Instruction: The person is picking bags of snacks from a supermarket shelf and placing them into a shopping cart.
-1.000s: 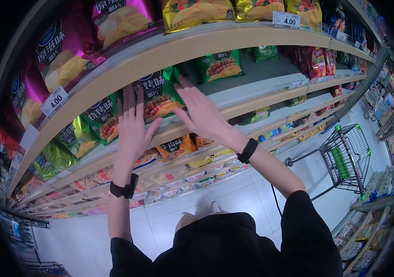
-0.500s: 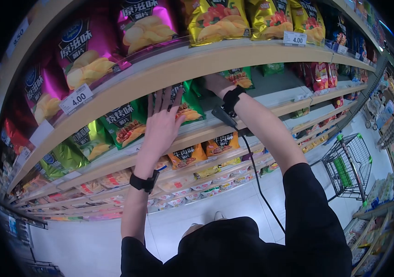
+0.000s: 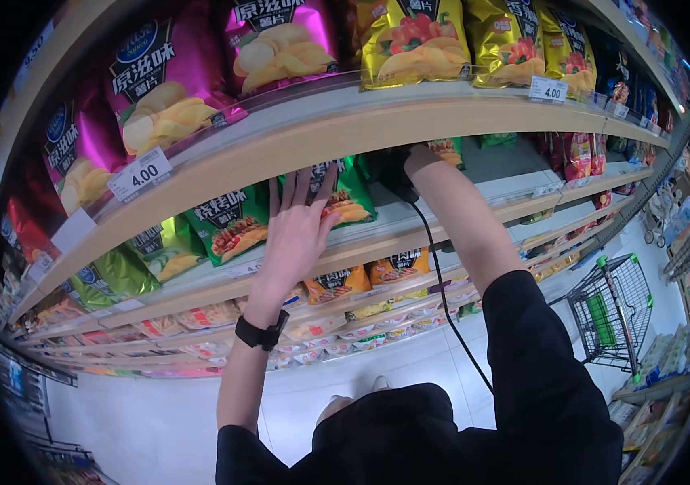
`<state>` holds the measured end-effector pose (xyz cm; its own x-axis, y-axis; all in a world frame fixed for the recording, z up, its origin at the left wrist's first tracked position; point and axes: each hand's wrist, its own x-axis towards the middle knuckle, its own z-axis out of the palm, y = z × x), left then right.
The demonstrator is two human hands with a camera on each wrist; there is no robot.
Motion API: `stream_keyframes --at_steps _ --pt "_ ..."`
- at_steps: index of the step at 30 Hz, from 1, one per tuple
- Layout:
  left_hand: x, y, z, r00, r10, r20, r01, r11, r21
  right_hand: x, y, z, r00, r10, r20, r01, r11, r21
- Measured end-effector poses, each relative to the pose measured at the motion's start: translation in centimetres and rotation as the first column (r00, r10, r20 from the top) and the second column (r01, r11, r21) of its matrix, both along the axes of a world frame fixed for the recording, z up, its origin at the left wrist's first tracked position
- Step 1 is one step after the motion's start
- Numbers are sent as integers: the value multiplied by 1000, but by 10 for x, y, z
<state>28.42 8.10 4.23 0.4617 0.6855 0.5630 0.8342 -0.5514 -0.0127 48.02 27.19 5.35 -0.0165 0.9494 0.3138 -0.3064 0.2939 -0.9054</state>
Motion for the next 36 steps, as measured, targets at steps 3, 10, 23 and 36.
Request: stream_keyframes --at_steps 3,10,23,36 --pt "1 2 0 1000 -2 12 2 1000 24 -1 0 -1 1000 -2 -4 2 1000 -1" --pt "1 2 -2 1000 -2 0 2 999 53 -5 -2 -2 1000 -3 -19 3 1000 -1" --pt "2 -3 -5 1000 -12 2 11 989 148 26 -35 11 996 90 -5 -90 996 7" --pt "1 -5 -20 999 12 33 -16 989 150 21 -96 23 757 47 652 -46 999 -18"
